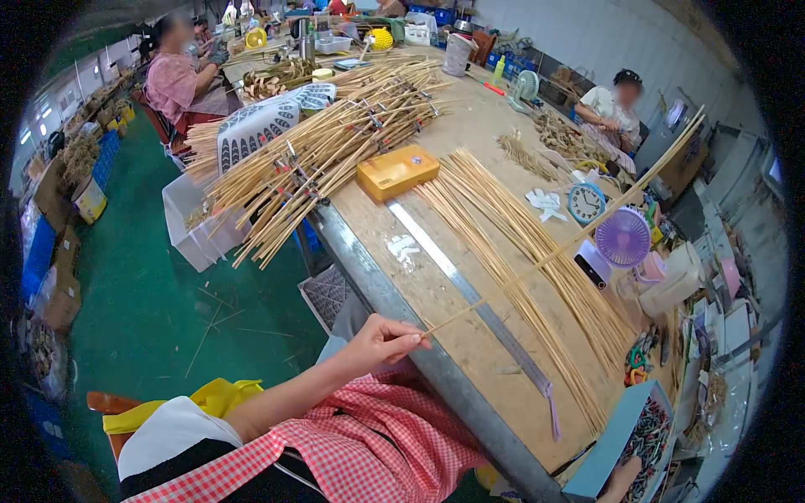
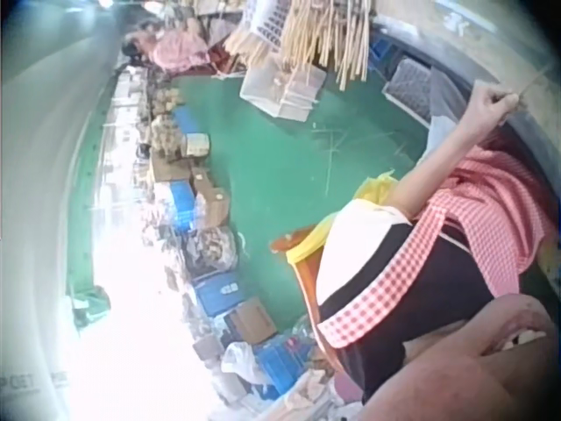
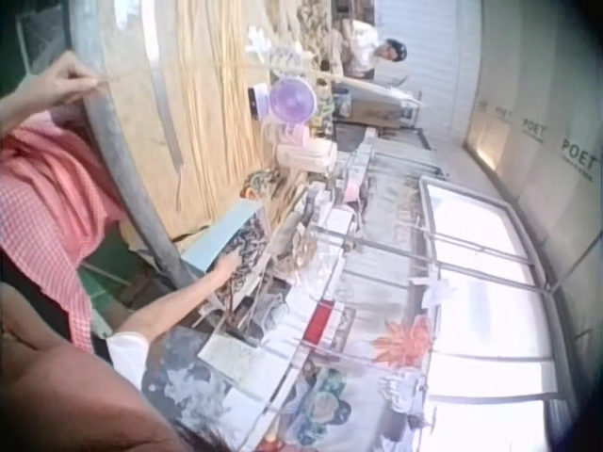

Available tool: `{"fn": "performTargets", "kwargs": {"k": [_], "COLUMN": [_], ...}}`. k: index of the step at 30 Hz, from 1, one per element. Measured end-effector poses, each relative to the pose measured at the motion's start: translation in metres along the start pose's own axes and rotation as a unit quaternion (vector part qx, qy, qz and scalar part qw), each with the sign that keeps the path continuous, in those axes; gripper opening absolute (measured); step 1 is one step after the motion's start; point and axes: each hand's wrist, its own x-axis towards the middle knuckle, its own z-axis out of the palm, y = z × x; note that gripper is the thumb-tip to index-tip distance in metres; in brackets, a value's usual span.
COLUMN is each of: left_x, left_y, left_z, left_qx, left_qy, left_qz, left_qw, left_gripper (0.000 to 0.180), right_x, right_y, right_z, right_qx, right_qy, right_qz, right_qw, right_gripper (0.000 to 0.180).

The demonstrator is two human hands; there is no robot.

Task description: The person sits at a workbench in a factory and assembles long bamboo sticks. They pick up sticks, align them, and secure them together using small rubber bands. The person handles the sticks one by one, placing the finished bundles on the table.

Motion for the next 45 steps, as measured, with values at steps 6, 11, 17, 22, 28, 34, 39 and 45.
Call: {"fn": "performTargets", "kwargs": {"k": [6,11,17,22,28,34,39,45], "left_x": [-0.003,-0.007,-0.008,-0.008,-0.007,-0.007,-0.007,-0.004], "left_y": [-0.001,0.002,0.004,0.007,0.002,0.009,0.004,-0.001], "left_z": [-0.005,-0.006,-0.009,-0.008,-0.006,-0.008,-0.003,0.004], "left_qx": [-0.029,-0.02,-0.034,-0.023,-0.023,-0.003,-0.025,0.028], "left_qy": [0.001,0.014,0.01,0.013,0.024,0.052,0.054,0.043], "left_qz": [0.014,0.025,0.013,0.025,0.019,-0.003,-0.019,-0.001], "left_qw": [0.999,0.999,0.999,0.999,0.999,0.999,0.998,0.999], "left_gripper": [0.022,0.022,0.023,0.023,0.025,0.026,0.025,0.023], "right_x": [-0.007,0.001,-0.008,-0.009,-0.008,0.012,-0.007,-0.076], "right_y": [0.003,0.002,0.002,0.0,0.011,0.019,-0.027,-0.213], "right_z": [0.007,0.0,0.005,0.005,-0.006,-0.015,-0.048,-0.08], "right_qx": [-0.004,-0.02,-0.015,-0.013,-0.053,0.05,0.505,0.57], "right_qy": [-0.011,0.006,-0.002,0.003,0.114,0.096,0.213,0.173], "right_qz": [0.009,0.029,0.03,0.034,0.069,0.1,0.136,0.004], "right_qw": [1.0,0.999,0.999,0.999,0.99,0.989,0.825,0.804], "right_gripper": [0.016,0.016,0.016,0.017,0.012,0.016,0.019,0.02]}}
